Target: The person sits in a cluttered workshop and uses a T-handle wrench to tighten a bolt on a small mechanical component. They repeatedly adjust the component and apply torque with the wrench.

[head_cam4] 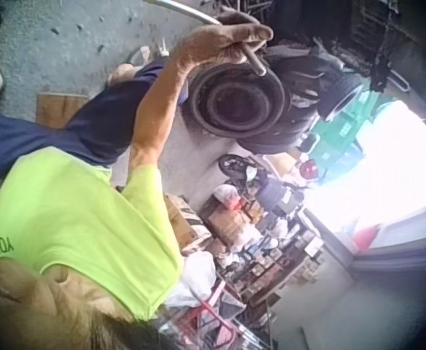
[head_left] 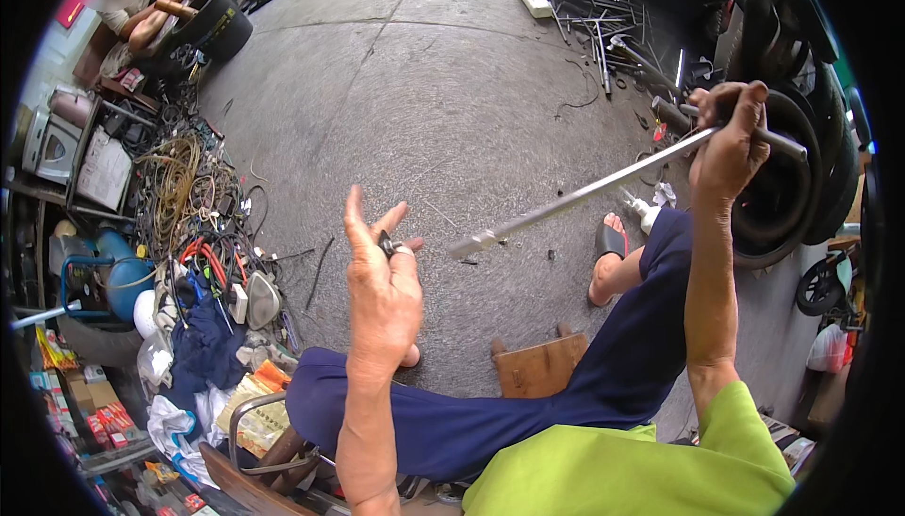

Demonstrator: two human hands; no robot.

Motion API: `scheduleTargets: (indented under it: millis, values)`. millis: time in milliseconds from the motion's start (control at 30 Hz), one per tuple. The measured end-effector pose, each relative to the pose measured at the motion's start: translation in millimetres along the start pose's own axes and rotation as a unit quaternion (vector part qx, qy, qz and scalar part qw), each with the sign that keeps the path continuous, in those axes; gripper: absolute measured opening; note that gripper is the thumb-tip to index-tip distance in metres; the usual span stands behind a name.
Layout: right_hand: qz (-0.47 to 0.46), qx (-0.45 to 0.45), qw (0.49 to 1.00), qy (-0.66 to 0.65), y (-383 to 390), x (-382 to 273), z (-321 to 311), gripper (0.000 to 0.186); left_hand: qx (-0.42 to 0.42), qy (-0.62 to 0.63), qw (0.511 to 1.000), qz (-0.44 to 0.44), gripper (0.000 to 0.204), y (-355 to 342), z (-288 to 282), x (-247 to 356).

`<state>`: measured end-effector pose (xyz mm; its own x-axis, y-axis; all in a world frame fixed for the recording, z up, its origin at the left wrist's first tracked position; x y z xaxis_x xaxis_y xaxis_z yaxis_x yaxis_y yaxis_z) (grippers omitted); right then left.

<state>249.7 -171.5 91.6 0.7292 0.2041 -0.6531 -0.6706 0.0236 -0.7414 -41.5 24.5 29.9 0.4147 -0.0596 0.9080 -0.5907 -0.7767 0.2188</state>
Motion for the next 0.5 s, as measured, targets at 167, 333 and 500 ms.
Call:
scheduleTargets:
  millis: [167,333,500]
  values:
    - [0.066,-0.06,0.995,0.049,14,17,5,0.043,-0.036,0.097,0.994,0.032,0.07,4,4,28]
    - [-0.03,-0.478,0.875,-0.07,85,-29,69,0.014,-0.156,0.192,0.968,0.045,0.078,2,20,33]
    - [0.093,-0.534,0.821,-0.179,119,-53,86,0.029,-0.235,0.244,0.937,0.091,0.085,-1,32,45]
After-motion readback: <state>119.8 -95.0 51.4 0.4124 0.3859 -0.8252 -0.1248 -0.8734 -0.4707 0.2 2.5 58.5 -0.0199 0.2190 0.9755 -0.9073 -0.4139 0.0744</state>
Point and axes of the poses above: each hand's wrist, its own y-axis away from the middle knuckle, its own z-axis out of the palm, x = y × z, the point moved 4 cm from there along -y, towards the middle knuckle, and after that the axes turned 9 degrees about -z, right-handed, at the moved point
